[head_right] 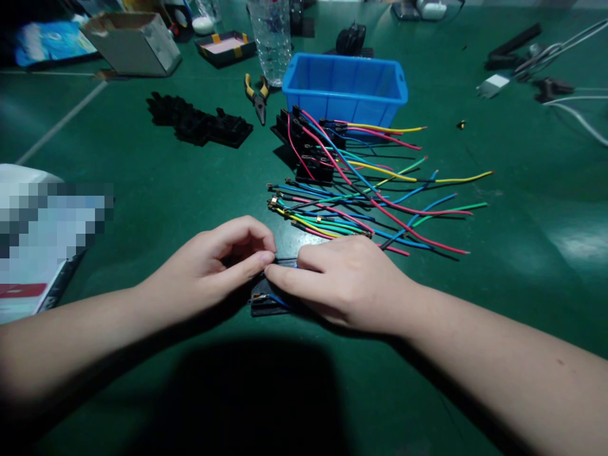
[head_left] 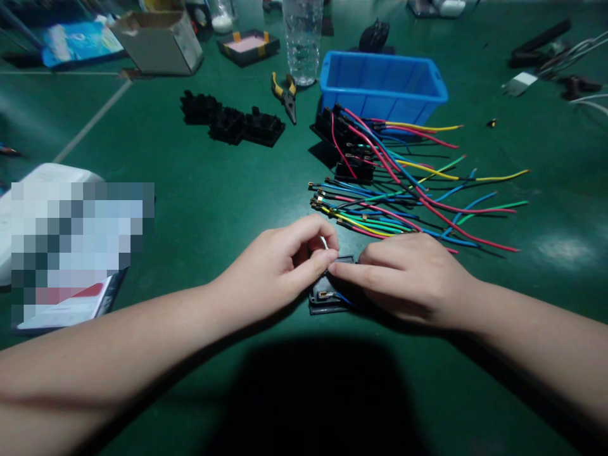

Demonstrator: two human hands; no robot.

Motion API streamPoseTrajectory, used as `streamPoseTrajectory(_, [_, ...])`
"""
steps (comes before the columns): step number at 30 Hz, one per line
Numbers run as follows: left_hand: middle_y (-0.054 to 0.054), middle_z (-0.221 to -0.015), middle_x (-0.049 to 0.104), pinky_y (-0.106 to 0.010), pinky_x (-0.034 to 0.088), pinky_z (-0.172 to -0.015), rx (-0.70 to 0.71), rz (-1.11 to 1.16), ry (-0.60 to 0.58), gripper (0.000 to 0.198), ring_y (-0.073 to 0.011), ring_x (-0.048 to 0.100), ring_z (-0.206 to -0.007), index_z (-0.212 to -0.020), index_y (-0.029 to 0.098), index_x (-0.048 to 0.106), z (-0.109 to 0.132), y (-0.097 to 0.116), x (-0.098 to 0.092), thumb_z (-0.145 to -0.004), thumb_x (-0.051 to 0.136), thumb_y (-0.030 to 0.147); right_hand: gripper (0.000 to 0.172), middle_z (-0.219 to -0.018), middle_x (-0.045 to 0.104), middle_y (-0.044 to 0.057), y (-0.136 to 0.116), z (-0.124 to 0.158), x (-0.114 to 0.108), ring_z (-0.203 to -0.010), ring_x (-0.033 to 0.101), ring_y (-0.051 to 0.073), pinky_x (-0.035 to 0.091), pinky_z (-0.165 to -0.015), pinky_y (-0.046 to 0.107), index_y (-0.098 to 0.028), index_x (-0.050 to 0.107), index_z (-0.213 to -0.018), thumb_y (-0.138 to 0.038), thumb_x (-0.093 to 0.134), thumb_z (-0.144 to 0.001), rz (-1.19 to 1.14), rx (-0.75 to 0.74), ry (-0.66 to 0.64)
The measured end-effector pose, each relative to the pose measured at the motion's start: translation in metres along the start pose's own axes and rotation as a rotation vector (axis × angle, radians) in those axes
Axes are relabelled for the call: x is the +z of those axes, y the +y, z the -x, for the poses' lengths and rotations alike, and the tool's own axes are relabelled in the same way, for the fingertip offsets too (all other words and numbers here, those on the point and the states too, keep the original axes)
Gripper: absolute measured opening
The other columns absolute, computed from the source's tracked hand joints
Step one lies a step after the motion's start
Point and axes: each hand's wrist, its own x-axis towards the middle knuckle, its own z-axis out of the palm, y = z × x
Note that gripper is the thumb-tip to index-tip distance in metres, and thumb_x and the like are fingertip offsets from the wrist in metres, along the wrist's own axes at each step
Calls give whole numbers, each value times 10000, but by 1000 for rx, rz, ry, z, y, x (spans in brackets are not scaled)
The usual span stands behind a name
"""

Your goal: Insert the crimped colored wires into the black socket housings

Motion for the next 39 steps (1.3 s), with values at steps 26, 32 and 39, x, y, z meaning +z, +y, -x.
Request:
streamPoseTrajectory(26, [36, -723, 550, -242, 370, -640, 98, -184, 69, 112, -113, 502, -656, -924, 192, 554, 2, 2, 7, -925, 462, 256, 321, -705, 624, 12, -9, -5, 4, -590, 507, 146, 290, -560, 292, -173, 597, -1164, -157, 376, -931, 15, -40, 52])
streamPoseTrajectory(32, [47, -678, 535, -232, 354, -606, 92, -192, 86, 134, -111, 488, -620, -913, 193, 553, 2, 2, 7, -926, 457, 285, 305, -746, 662, 36, -13, -7, 9, -635, 555, 155, 346, -589, 269, -172, 603, -1123, -176, 431, -872, -31, 37, 58])
streamPoseTrajectory(39, [34, -698, 555, -237, 364, -613, 111, -167, 104, 172, -121, 504, -637, -908, 181, 552, 0, 1, 5, -930, 444, 313, 233, -730, 669, 37, -15, -10, 15, -621, 581, 164, 372, -573, 268, -155, 610, -1019, -212, 478, -836, 60, 92, 95])
